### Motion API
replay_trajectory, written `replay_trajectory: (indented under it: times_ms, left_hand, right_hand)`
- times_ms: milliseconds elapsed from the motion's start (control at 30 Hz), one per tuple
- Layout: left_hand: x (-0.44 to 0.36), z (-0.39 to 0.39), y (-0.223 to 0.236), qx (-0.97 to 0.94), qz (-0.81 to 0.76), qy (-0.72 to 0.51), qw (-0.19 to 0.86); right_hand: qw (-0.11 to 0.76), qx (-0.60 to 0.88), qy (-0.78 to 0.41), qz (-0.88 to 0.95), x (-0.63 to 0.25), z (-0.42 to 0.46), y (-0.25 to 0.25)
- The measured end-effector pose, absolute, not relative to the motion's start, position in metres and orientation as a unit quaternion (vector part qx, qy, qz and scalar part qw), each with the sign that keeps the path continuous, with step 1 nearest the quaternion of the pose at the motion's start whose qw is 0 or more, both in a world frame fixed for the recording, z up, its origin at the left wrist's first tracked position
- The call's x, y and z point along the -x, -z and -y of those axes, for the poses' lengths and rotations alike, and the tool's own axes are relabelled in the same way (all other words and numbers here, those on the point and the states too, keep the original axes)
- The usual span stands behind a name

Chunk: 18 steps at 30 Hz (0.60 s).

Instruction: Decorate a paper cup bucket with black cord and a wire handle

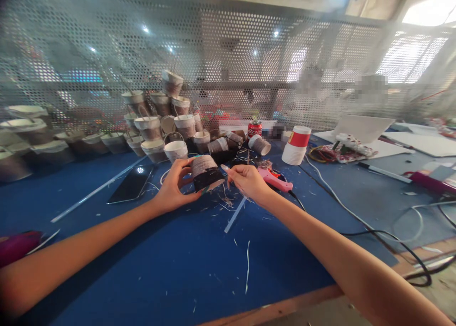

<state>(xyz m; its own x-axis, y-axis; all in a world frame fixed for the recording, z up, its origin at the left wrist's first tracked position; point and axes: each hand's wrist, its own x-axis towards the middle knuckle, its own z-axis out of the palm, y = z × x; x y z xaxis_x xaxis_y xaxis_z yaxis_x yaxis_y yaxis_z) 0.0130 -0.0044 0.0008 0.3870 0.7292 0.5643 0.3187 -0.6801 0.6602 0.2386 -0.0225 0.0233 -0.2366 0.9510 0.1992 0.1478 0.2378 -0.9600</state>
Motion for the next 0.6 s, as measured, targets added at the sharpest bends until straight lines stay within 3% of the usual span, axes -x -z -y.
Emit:
replay_trajectory:
  times_ms: [400, 600]
  left_hand:
    - [-0.014, 0.006, -0.004, -0.784, -0.318, -0.452, 0.284]
    - [-0.014, 0.006, -0.005, -0.771, -0.322, -0.458, 0.304]
  right_hand:
    - [0.436, 0.424, -0.308, 0.732, -0.240, 0.015, -0.010]
    - [0.441, 0.423, -0.296, 0.735, -0.238, 0.016, -0.010]
